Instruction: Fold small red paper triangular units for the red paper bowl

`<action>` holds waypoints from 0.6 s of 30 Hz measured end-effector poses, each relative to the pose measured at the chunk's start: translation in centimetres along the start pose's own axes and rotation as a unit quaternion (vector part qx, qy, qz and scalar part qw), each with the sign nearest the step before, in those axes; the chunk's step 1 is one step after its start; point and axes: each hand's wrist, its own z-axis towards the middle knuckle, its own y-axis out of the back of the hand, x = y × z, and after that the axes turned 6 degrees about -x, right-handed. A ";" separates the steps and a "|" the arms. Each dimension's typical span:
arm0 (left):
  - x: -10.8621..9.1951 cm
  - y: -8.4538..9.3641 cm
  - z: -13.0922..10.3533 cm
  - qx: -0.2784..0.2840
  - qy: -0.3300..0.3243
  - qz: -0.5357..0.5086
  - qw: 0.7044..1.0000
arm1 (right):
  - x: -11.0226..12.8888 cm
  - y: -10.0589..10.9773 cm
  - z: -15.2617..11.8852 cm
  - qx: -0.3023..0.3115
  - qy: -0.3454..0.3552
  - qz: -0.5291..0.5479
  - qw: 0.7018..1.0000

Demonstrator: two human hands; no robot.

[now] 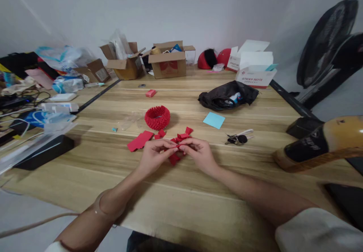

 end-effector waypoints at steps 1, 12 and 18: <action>0.0 0.0 0.0 0.000 -0.002 0.000 1.000 | -0.1 0.0 0.0 0.000 0.002 0.000 1.000; 0.1 0.1 0.0 0.004 -0.006 0.004 1.000 | 0.0 0.1 0.0 0.013 0.033 -0.030 0.999; 0.1 0.1 -0.1 0.017 0.003 0.006 1.000 | 0.1 0.1 -0.1 0.006 0.032 -0.036 0.999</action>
